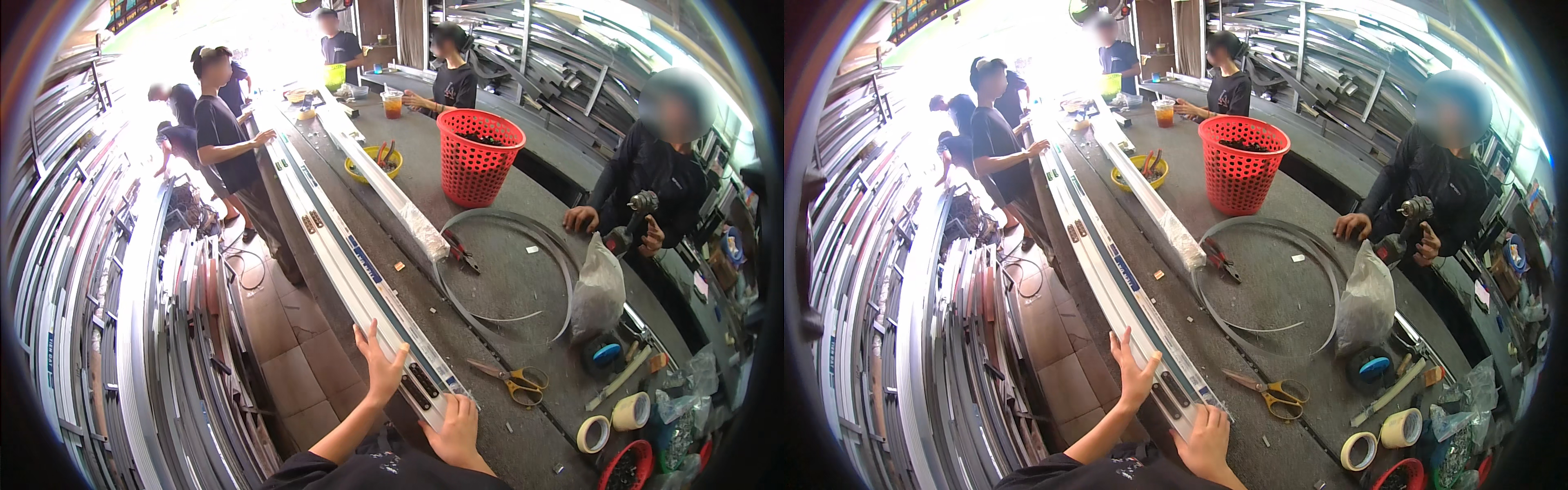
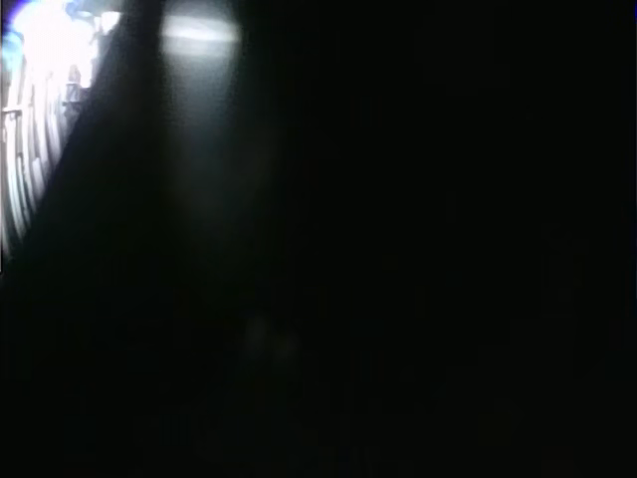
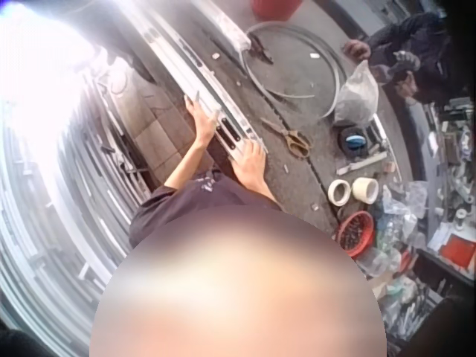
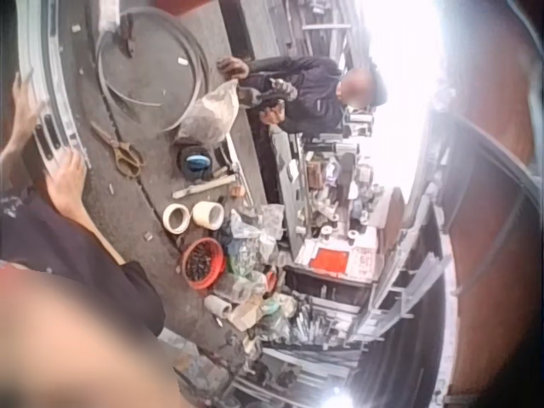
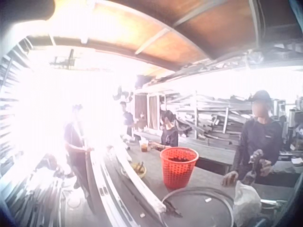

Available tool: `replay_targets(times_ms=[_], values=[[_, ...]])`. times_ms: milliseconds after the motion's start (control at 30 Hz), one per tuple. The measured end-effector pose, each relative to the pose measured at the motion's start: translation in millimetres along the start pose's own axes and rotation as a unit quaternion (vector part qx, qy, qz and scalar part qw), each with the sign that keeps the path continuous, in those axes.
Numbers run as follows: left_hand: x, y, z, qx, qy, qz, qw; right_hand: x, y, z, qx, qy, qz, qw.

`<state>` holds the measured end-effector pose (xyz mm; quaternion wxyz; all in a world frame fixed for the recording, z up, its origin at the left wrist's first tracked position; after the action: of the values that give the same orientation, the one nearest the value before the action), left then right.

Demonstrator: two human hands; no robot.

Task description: The person handles long aluminum window frame profiles on a workbench, aligns them, and inserts small plastic or metal components into the profile channels. The person also picks up a roll of tape and places it on the table while continuing to position and adjust the frame pieces.

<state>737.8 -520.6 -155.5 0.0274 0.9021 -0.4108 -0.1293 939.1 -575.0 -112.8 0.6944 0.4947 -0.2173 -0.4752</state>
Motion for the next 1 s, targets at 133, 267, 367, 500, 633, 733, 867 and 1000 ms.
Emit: replay_targets(times_ms=[133, 267, 367, 500, 633, 733, 867, 1000], values=[[5, -4, -6, 0.003, 0.031, -0.023, 0.999, 4, -1, 1, -0.037, -0.012, 0.005, 0.999], [6, -5, -11, -0.016, 0.009, -0.032, 0.999, 9, -3, 3, -0.030, -0.022, -0.015, 0.999], [5, -4, -13, -0.032, -0.006, -0.043, 0.999, 15, -2, -2, 0.001, -0.003, -0.008, 1.000], [6, -5, -13, -0.033, -0.011, -0.046, 0.998, 20, -7, -11, -0.196, -0.027, -0.146, 0.969], [7, -7, -11, -0.030, -0.009, -0.052, 0.998, 19, -31, -10, -0.324, -0.100, -0.217, 0.915], [8, -7, -11, -0.038, -0.024, -0.051, 0.998, 17, -38, -3, -0.264, -0.106, -0.261, 0.922], [9, -6, -12, -0.033, -0.029, -0.050, 0.998, 13, -35, 1, -0.232, -0.136, -0.259, 0.928], [9, -7, -11, -0.013, -0.025, -0.060, 0.998, 17, -45, -2, -0.249, -0.129, -0.264, 0.923]])
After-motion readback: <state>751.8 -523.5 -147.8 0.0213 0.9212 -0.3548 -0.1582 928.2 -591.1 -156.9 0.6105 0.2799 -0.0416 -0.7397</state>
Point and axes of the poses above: each hand's wrist, its own x-axis away from the middle knuckle, its own y-axis out of the back of the hand, z = x × y, the point moved 2 cm from there along -x, towards the middle knuckle, and after that the axes turned 8 degrees about x, right-handed, at the moved point
